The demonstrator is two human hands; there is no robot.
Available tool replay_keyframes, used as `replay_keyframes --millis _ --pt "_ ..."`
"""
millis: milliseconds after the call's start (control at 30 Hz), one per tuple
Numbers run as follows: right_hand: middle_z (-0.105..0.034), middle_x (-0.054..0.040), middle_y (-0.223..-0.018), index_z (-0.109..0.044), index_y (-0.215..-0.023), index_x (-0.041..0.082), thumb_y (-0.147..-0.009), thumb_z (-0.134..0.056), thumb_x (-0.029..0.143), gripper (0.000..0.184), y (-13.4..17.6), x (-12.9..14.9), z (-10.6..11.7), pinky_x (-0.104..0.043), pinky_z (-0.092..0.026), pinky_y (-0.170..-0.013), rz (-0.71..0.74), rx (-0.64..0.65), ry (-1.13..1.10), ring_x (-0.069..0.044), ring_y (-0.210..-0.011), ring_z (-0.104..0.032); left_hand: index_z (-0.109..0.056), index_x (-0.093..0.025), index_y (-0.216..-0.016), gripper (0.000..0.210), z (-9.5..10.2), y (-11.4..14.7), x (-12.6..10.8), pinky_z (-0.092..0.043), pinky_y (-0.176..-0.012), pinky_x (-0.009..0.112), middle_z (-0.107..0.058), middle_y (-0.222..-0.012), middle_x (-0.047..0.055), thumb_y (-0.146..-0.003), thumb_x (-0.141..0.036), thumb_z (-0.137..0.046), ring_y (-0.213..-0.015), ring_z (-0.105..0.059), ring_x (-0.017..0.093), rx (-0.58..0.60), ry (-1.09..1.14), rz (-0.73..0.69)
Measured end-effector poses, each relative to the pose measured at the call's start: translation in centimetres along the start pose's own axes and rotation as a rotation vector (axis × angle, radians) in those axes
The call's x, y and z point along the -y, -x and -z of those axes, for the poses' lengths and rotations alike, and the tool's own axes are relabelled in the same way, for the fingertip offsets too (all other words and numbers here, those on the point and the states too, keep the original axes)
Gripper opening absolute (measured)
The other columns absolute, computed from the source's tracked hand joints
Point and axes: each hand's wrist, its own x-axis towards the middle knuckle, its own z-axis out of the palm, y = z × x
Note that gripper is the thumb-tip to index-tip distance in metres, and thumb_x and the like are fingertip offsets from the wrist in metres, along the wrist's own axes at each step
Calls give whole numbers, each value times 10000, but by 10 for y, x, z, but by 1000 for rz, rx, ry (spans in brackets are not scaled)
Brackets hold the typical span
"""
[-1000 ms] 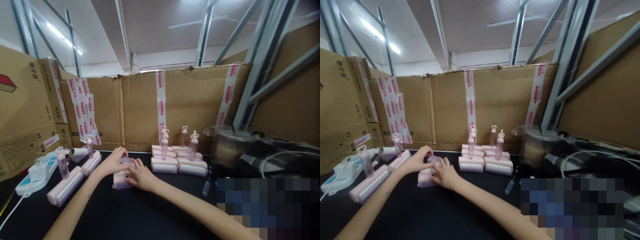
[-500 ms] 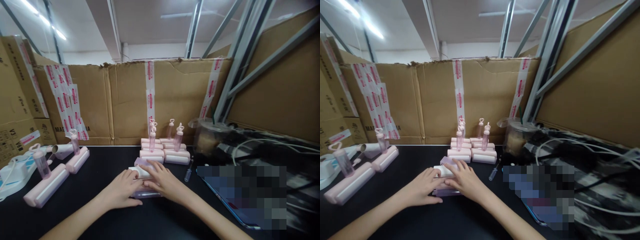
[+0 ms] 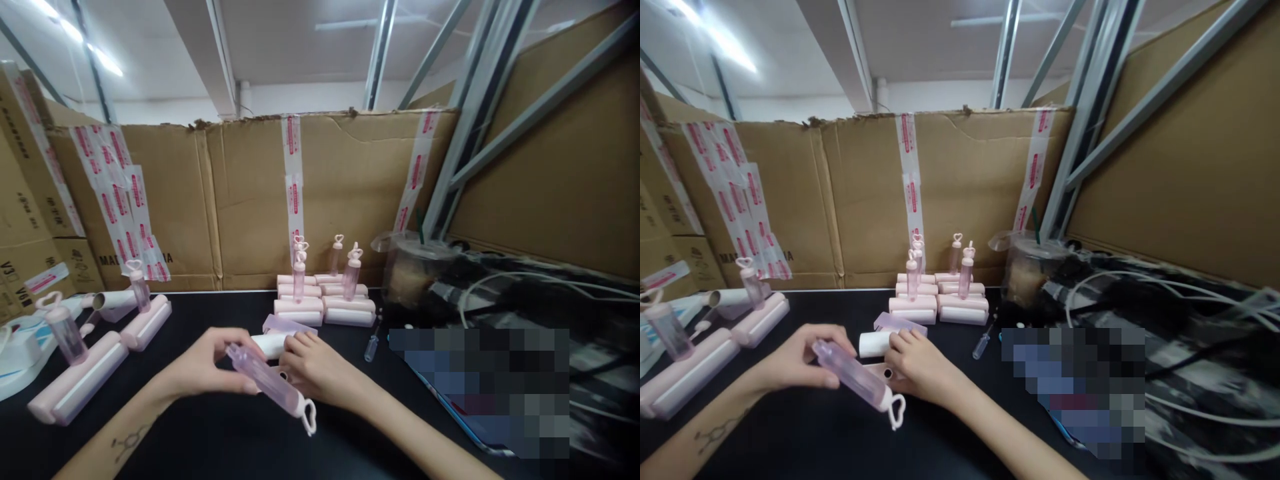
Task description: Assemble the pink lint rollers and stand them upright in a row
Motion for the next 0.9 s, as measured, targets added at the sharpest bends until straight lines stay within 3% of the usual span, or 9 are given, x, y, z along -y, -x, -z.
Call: replay_keyframes --millis 133,233,333,400,500,633,900 --pt "-564 -84 -904 -587 -871 158 -698 -656 339 259 1 1 1 -330 -387 -732 -23 -24 -61 -234 -861 -501 -600 -184 -879 246 3 -6 12 -445 -784 313 -567 -859 16 -775 -406 -576 -846 -575 182 -213 644 -40" --pt "-590 -57 -863 -542 -929 168 -743 -612 314 247 6 -2 20 -311 -411 -715 -158 -111 -309 -203 -793 -541 -532 -198 -975 319 -9 -10 21 -483 -617 296 -480 -653 -32 -873 -458 -378 -572 -560 124 -178 755 -8" --pt "-597 -42 -915 -442 -1127 197 -851 -495 350 320 9 -3 32 -277 -437 -686 -269 -240 -725 -161 -763 -566 -452 -200 -1032 322 -23 -10 28 -341 -382 175 -437 -633 -59 -869 -470 -386 -382 -392 50 -119 463 75" --pt "-589 -42 -948 -402 -1188 212 -876 -453 385 360 6 0 29 -265 -451 -683 -270 -287 -1016 -156 -795 -578 -422 -205 -1020 286 -29 -9 31 -298 -393 155 -454 -650 -64 -858 -441 -437 -392 -347 34 -124 204 106" --pt "-588 -35 -898 -442 -1170 204 -857 -475 435 391 1 8 15 -216 -446 -570 -320 -251 -1332 -154 -772 -588 -470 -198 -976 256 -32 -7 30 -377 -549 196 -530 -706 -32 -850 -421 -458 -533 -453 74 -140 -182 73" --pt "-584 -5 -766 -510 -1116 193 -816 -538 458 401 -3 17 5 -156 -380 -456 -434 -265 -1482 -115 -646 -565 -554 -201 -934 270 -30 -6 24 -404 -660 244 -607 -776 7 -850 -428 -436 -668 -542 140 -151 -524 46" --pt "-630 -29 -832 -543 -1109 200 -826 -544 429 364 -1 19 12 -170 -400 -514 -461 -336 -1563 -134 -709 -593 -543 -245 -1035 255 -29 -5 25 -443 -721 247 -664 -912 7 -858 -390 -429 -782 -622 166 -230 -692 -24"
